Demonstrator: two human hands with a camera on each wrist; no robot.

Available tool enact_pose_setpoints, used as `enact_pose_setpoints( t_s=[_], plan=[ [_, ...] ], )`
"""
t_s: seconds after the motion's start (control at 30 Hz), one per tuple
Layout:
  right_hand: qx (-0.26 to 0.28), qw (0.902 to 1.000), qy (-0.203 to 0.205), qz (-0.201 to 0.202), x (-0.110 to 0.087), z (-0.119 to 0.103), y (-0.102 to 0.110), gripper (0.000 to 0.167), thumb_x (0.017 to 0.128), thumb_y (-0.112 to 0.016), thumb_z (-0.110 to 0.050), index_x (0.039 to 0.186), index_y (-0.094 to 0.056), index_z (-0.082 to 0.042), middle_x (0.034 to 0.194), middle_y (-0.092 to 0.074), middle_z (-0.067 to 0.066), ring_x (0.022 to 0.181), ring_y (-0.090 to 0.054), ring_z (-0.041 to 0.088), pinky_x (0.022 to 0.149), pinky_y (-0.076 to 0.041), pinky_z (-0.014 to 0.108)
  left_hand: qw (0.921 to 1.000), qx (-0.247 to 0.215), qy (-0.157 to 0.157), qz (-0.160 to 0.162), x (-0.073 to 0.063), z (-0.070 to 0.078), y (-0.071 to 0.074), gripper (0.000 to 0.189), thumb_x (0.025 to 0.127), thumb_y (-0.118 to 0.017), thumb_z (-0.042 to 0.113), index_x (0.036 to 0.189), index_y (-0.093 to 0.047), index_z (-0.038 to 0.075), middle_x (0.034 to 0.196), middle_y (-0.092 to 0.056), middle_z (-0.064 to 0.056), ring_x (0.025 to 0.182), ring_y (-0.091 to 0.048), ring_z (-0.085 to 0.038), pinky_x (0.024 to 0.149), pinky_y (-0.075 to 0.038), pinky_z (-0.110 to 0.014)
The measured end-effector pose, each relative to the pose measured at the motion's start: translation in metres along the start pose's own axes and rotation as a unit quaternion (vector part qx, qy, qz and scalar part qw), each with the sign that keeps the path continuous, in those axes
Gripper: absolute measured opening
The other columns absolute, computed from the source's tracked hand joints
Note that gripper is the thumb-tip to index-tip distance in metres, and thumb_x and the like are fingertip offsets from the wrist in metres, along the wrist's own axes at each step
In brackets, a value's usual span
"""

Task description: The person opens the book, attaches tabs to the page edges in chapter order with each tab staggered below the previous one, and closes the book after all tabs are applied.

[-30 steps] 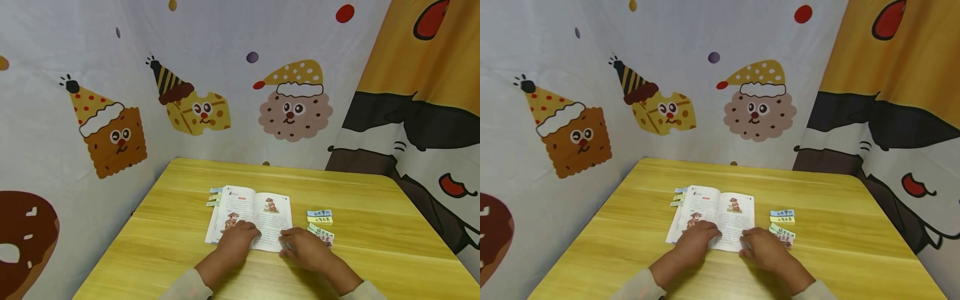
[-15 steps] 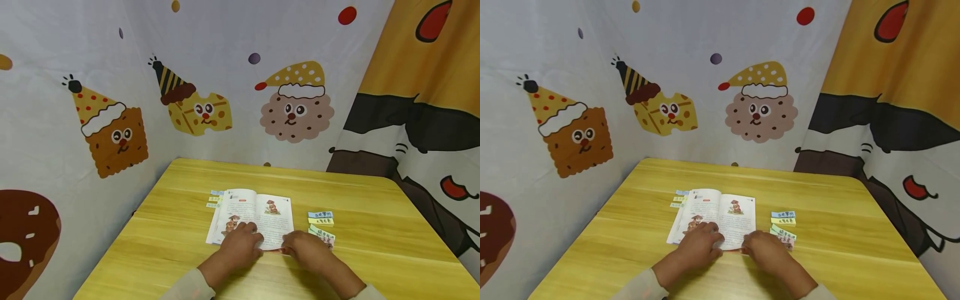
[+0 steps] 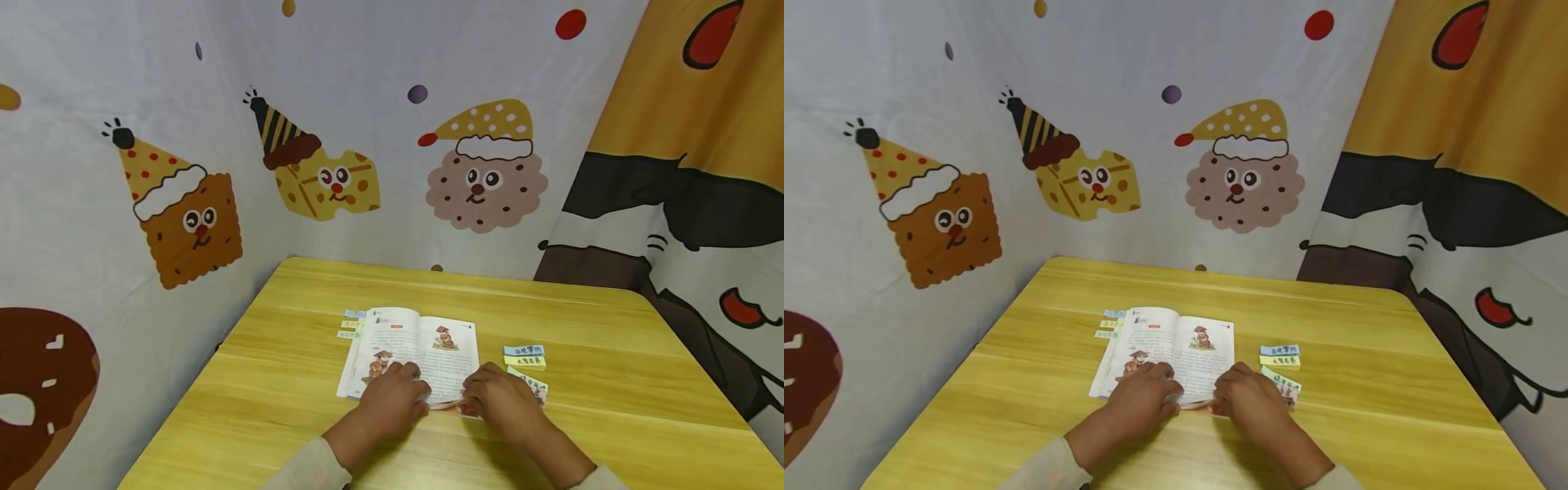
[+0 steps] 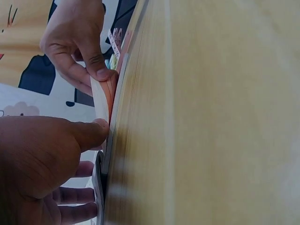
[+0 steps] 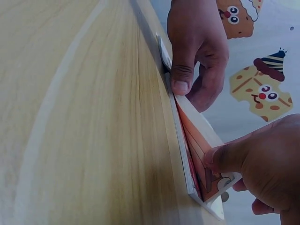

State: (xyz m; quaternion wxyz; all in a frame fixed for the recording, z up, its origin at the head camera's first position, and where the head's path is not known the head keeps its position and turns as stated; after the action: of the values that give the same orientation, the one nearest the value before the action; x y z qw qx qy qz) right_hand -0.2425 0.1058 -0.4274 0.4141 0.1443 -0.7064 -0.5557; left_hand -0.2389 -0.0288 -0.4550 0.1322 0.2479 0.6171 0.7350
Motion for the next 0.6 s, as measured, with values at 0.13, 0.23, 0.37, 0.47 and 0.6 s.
enact_pose_setpoints(
  t_s=[0.13,0.23,0.37,0.47,0.6],
  plan=[
    [0.003,0.9999,-0.010,0.004,0.001,0.001,0.001,0.020,0.076,-0.089,-0.008,0.076,-0.077,-0.025,0.095,-0.073,-0.011,0.093,-0.062,0.011,0.069,-0.056,0.027,0.9999,-0.003,-0.008,0.012,0.000,0.000,0.001,0.016,0.096,-0.071,0.037,0.108,-0.077,0.028,0.121,-0.064,0.000,0.101,-0.058,-0.018,0.078,-0.051,-0.031],
    [0.001,0.9994,-0.029,0.018,0.001,0.003,0.006,0.022,0.074,-0.091,-0.011,0.088,-0.078,-0.021,0.104,-0.072,-0.008,0.099,-0.063,0.013,0.069,-0.056,0.028,0.9997,-0.001,-0.013,0.021,0.000,0.001,0.001,0.013,0.097,-0.071,0.035,0.106,-0.078,0.029,0.119,-0.064,0.000,0.098,-0.058,-0.018,0.075,-0.052,-0.031],
    [-0.004,0.9976,-0.046,0.051,-0.001,0.005,0.015,0.047,0.069,-0.096,-0.017,0.109,-0.072,-0.015,0.117,-0.063,0.000,0.104,-0.061,0.018,0.065,-0.055,0.028,0.9996,0.005,-0.008,0.025,0.000,0.001,0.003,0.013,0.097,-0.070,0.031,0.107,-0.078,0.028,0.115,-0.064,0.001,0.095,-0.058,-0.018,0.074,-0.052,-0.031],
    [0.009,0.9968,-0.036,0.070,-0.003,0.003,0.021,0.049,0.065,-0.099,-0.019,0.102,-0.066,-0.017,0.113,-0.059,-0.002,0.100,-0.059,0.015,0.064,-0.052,0.027,0.9997,0.005,0.002,0.024,0.001,0.001,0.004,0.014,0.098,-0.069,0.029,0.108,-0.077,0.028,0.113,-0.064,0.002,0.094,-0.058,-0.017,0.073,-0.051,-0.031],
    [0.024,0.9975,-0.015,0.065,-0.004,0.000,0.020,0.041,0.066,-0.098,-0.022,0.090,-0.065,-0.020,0.103,-0.063,-0.009,0.095,-0.060,0.011,0.072,-0.053,0.031,0.9996,-0.001,0.011,0.026,0.001,0.000,0.004,0.012,0.098,-0.068,0.026,0.105,-0.076,0.027,0.109,-0.063,0.004,0.092,-0.058,-0.017,0.071,-0.051,-0.032]
  ],
)
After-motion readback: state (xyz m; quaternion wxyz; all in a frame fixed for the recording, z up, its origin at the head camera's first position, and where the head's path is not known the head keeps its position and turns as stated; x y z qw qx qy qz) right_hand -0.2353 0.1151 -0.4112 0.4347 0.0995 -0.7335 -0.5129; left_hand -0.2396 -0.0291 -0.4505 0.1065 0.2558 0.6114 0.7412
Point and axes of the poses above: each hand's wrist, its own x-axis towards the middle knuckle, its own y-axis out of the back of the hand, z = x × y, the point moved 10 cm from there along x, towards the middle knuckle
